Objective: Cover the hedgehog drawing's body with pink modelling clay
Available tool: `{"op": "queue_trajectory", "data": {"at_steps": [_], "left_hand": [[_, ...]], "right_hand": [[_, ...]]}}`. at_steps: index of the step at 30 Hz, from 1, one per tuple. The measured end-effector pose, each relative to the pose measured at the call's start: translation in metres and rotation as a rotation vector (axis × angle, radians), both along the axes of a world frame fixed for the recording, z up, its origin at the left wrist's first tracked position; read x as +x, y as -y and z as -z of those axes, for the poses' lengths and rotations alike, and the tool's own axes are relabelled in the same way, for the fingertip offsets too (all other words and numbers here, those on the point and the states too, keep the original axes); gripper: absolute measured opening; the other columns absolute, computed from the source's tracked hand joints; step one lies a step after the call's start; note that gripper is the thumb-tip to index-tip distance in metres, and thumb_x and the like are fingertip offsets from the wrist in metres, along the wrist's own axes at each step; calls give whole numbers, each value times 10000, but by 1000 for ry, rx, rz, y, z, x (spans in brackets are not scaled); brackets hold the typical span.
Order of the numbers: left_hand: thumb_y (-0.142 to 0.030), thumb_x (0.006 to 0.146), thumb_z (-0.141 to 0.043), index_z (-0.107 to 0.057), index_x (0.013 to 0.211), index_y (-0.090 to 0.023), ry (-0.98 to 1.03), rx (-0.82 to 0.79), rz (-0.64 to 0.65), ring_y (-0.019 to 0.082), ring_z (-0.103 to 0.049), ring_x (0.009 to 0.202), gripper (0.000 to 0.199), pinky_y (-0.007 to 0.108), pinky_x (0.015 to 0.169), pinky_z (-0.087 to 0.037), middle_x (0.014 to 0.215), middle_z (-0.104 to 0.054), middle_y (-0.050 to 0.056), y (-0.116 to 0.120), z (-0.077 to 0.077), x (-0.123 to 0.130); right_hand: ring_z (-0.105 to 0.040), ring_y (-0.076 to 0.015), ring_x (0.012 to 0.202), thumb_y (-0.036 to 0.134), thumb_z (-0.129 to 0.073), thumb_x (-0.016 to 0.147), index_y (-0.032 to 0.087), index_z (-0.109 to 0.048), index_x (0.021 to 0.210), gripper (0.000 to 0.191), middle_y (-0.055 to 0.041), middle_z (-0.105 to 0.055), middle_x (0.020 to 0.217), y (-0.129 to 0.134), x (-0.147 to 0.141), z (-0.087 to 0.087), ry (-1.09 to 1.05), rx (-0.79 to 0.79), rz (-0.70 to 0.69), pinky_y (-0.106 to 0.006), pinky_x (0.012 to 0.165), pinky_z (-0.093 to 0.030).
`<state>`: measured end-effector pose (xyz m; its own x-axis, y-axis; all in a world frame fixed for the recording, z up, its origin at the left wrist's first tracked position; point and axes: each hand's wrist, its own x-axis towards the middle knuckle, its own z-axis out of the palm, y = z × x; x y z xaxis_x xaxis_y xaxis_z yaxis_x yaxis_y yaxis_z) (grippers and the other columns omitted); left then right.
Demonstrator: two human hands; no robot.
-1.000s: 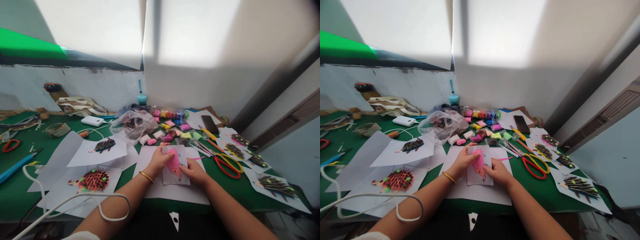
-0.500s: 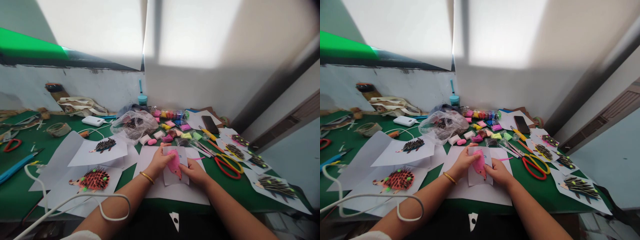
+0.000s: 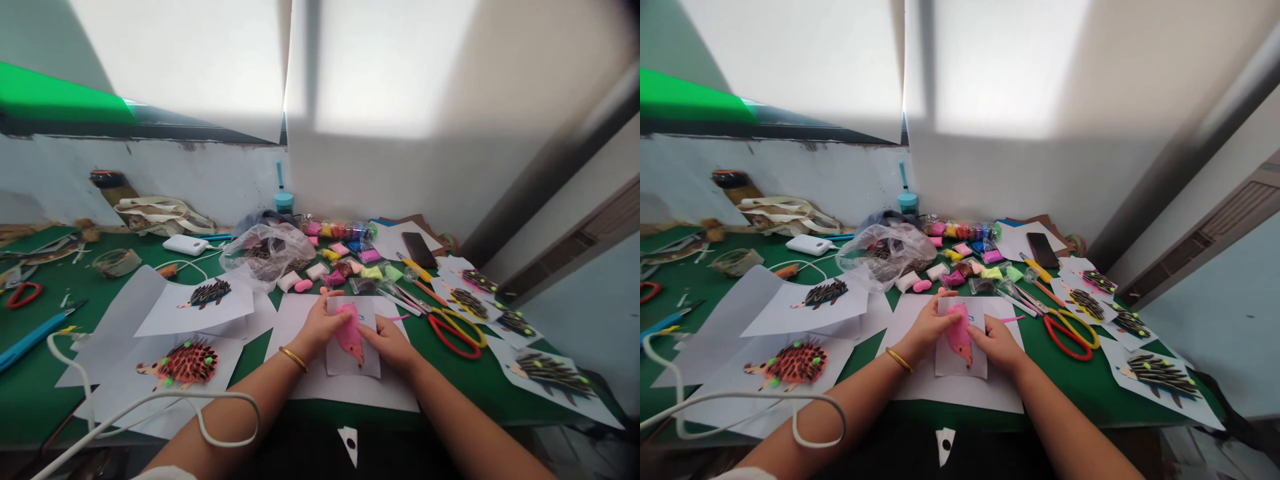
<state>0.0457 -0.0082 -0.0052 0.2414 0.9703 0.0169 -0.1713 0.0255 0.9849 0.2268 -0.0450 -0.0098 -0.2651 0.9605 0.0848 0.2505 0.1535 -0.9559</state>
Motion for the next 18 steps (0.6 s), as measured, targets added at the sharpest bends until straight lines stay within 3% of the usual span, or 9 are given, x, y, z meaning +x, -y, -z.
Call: {"op": "queue_trajectory", "data": {"at_steps": [18], "left_hand": [[-315,657,-824,-579,1203,-164,-58,2,22,238,-635,962,618,356,860,-500,1085,-663,101,3,1,1]], "right_hand": [[-636,-283,1004,515,-548,878,166,-666,1120,441,-88,-705,1085,-2,2,5,-11,-1,30,-406,904,-497]]}}
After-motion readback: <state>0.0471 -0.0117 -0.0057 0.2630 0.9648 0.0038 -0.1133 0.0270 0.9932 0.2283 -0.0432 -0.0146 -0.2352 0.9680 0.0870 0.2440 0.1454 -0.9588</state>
